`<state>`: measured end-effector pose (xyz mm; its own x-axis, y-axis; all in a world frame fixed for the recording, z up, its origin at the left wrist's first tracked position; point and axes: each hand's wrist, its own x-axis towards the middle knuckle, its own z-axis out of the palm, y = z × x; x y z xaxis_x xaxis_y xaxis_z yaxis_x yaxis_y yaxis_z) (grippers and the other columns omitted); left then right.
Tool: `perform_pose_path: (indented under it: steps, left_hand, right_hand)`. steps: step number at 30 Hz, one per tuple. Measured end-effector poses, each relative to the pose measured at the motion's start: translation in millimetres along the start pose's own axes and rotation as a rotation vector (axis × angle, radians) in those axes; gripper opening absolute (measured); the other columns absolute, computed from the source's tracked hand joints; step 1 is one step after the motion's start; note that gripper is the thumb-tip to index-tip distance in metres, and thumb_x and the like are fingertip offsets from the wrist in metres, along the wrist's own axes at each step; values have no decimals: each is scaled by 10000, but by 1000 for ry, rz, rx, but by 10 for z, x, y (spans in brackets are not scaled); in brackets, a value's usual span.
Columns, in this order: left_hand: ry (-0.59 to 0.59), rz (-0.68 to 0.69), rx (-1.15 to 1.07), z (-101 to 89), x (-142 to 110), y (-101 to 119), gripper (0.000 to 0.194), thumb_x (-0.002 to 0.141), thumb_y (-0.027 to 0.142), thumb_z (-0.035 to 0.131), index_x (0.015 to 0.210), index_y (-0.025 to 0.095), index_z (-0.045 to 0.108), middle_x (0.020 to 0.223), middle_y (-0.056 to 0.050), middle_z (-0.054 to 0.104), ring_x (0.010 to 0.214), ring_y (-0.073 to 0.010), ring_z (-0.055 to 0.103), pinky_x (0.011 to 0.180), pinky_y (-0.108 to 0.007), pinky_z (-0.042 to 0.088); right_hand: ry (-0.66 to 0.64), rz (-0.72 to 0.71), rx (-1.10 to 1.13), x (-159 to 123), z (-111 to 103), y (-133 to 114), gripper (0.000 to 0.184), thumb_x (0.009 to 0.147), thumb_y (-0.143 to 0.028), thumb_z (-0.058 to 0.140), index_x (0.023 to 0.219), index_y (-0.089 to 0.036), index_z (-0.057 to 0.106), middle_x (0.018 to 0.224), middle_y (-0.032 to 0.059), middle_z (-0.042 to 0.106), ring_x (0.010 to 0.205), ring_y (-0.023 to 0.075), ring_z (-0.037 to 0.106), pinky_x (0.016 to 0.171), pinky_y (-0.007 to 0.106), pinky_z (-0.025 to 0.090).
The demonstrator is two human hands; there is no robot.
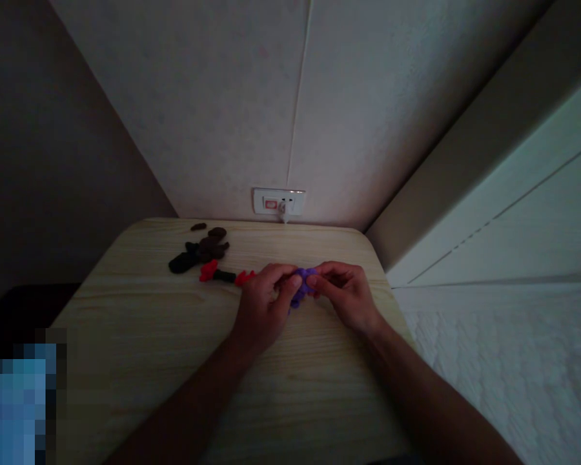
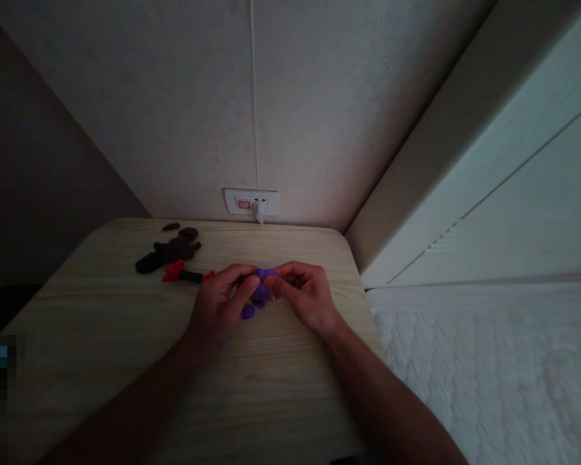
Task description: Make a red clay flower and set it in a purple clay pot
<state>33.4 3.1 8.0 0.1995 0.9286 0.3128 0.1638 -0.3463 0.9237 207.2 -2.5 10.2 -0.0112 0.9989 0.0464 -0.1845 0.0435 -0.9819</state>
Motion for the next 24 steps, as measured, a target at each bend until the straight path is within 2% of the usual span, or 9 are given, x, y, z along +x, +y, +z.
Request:
perform_pose_path:
  steps: [2, 5, 12, 18, 24]
  left_hand:
    - [-16, -29, -37, 15, -5, -6, 195, 948, 361, 615, 935, 180, 688, 822, -42, 699, 747, -184, 639, 698, -300, 504]
    - [25, -70, -91, 35, 10, 0, 196, 909, 381, 669, 884, 187, 680, 777, -26, 681, 712, -174, 619, 672, -287, 496]
    - [67, -69, -94, 13, 48, 53, 179, 909, 312, 643, 815, 185, 729, 741, -16, 715, 694, -168, 649, 638, -262, 502]
    - [104, -93, -100, 14, 43, 69, 206, 904, 298, 641, 766, 186, 746, 695, -10, 723, 648, -163, 650, 597, -252, 506]
    - [94, -100, -92, 16, 38, 79, 207, 902, 308, 655, 762, 184, 743, 690, -7, 719, 648, -156, 648, 600, -249, 507]
  right_hand:
    - [-5, -13, -5, -11, 15, -24, 263, 633, -363, 970, 750, -207, 793, 628, 1, 734, 550, 131, 641, 549, 252, 535]
    - [-20, -24, -13, -18, 25, -47, 257, 639, -373, 966, 736, -209, 793, 633, 2, 733, 555, 133, 637, 557, 258, 536]
    - [-77, 1, -26, 0, 24, -20, 292, 637, -406, 962, 724, -197, 779, 622, 4, 731, 535, 132, 642, 541, 254, 548]
    - [-121, 12, 7, -2, 45, -23, 284, 710, -410, 920, 846, -196, 791, 670, 12, 757, 559, 145, 680, 567, 276, 580]
    - [-76, -9, -13, -13, 62, -24, 279, 717, -426, 913, 811, -201, 778, 644, 4, 736, 544, 137, 654, 554, 268, 546]
